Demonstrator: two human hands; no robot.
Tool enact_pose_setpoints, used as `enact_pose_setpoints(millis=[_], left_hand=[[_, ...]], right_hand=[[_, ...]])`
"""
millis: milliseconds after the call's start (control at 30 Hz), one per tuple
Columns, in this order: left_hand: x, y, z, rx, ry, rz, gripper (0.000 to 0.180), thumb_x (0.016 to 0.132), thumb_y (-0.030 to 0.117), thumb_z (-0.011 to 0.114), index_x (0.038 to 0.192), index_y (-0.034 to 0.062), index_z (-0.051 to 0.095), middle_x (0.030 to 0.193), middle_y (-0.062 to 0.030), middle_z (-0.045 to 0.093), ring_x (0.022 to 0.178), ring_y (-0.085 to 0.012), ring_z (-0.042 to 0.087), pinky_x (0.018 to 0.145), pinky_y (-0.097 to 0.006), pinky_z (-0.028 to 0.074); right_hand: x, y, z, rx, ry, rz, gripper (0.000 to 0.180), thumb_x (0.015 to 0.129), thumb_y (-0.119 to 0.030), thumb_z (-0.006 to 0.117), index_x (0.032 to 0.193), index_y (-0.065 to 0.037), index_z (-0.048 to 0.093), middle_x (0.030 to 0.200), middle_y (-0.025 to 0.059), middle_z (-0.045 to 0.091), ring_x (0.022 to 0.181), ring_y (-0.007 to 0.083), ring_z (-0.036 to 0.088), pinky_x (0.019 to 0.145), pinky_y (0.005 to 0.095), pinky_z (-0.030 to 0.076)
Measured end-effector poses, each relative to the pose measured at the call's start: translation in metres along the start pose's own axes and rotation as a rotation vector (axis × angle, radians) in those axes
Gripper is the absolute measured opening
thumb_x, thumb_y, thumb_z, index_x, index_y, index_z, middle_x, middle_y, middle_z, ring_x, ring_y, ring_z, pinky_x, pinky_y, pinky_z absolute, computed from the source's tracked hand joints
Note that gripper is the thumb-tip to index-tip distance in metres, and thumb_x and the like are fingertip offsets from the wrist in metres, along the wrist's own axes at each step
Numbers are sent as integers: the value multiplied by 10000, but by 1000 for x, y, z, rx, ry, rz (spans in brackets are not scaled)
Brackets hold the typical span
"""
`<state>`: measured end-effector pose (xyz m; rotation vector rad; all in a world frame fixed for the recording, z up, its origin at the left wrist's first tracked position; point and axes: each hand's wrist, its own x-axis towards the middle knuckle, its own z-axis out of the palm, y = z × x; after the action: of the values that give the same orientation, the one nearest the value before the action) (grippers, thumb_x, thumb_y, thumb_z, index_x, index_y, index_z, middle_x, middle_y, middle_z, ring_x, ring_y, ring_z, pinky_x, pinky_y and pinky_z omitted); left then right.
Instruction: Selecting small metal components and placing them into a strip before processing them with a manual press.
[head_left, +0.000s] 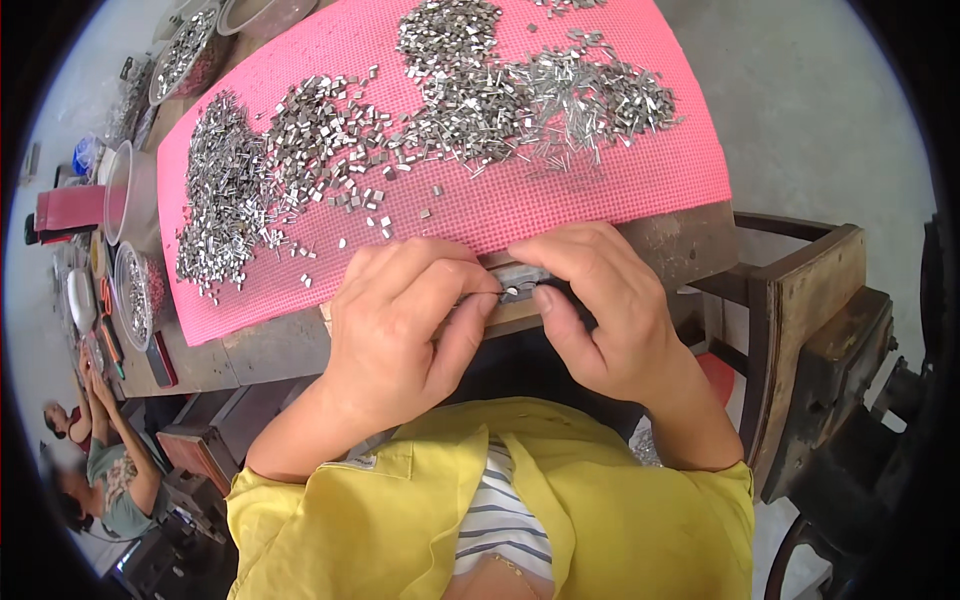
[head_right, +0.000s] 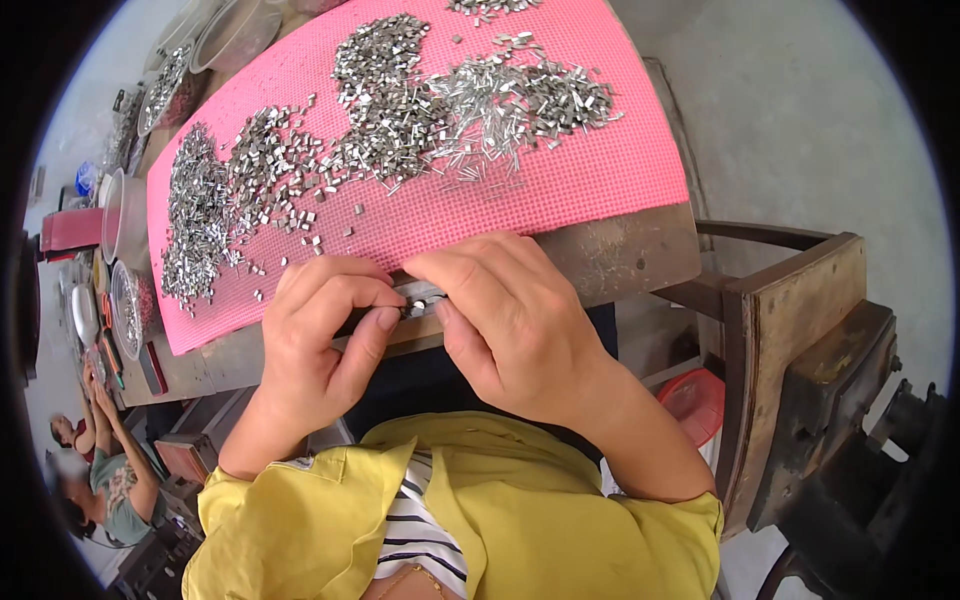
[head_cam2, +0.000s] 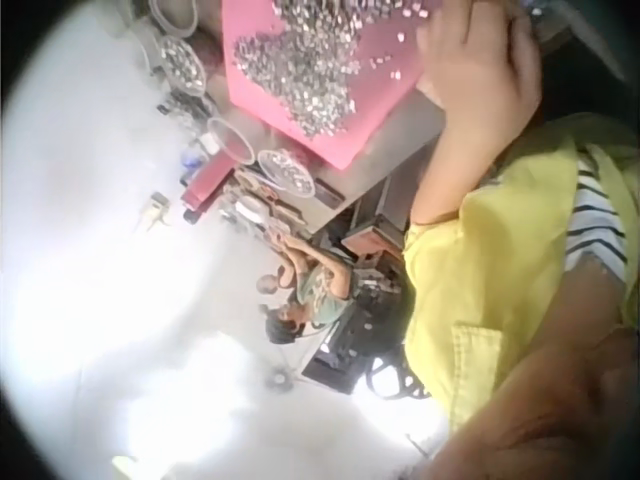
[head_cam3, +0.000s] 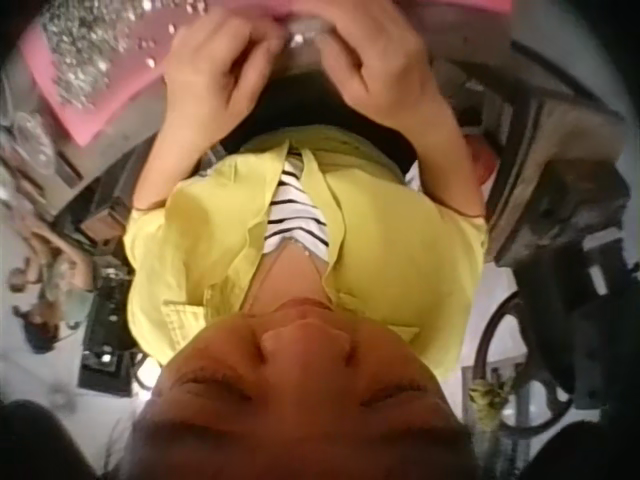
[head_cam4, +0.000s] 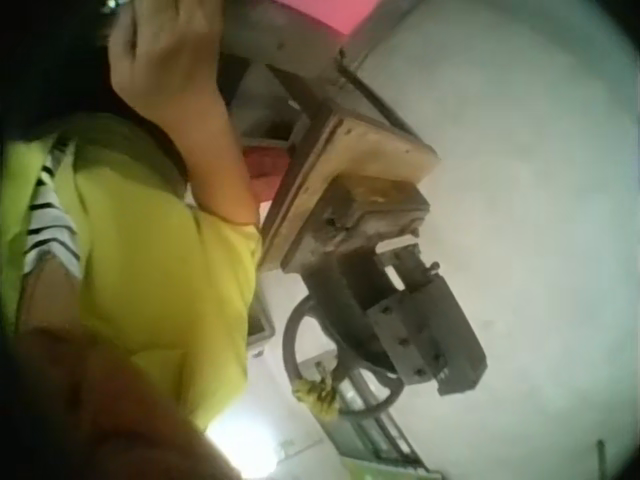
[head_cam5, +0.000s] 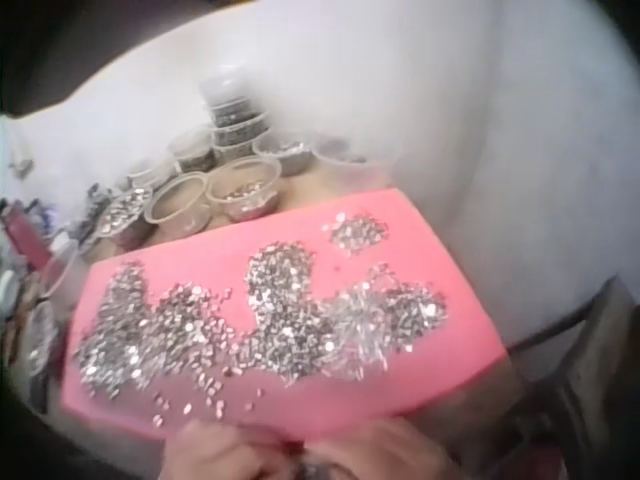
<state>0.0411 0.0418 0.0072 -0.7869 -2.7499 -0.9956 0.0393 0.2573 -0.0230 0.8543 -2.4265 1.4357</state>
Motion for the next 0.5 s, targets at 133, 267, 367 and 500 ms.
enact_pose_setpoints(millis=[133, 267, 367, 500], left_hand=[[-4, -2, 7, 27, 50, 25, 138, 795, 55, 777, 904, 98, 706, 931, -31, 708, 795, -231, 668, 712, -352, 451], [-4, -1, 10, 84, 83, 56, 159, 781, 53, 783, 913, 99, 708, 925, -27, 711, 776, -222, 665, 706, -341, 450], [-6, 2, 10, 147, 88, 82, 161, 778, 61, 783, 914, 106, 710, 925, -20, 709, 763, -209, 659, 697, -337, 444], [-10, 4, 10, 274, 126, 135, 180, 764, 85, 781, 931, 112, 718, 928, -9, 707, 747, -184, 650, 683, -331, 435]], right_hand=[[-3, 0, 1, 47, 36, 28, 392, 844, 54, 636, 1232, -7, 630, 1042, 156, 681, 922, 364, 653, 849, 467, 531], [-6, 4, 1, 73, 50, 34, 399, 850, 52, 631, 1245, -4, 623, 1043, 161, 682, 919, 368, 655, 849, 472, 531], [-7, 5, 3, 85, 74, 26, 394, 850, 54, 629, 1239, -6, 625, 1042, 163, 681, 924, 370, 657, 856, 472, 531], [-5, 3, 2, 123, 58, 28, 400, 845, 61, 633, 1238, -11, 630, 1041, 168, 680, 928, 375, 657, 859, 472, 530]])
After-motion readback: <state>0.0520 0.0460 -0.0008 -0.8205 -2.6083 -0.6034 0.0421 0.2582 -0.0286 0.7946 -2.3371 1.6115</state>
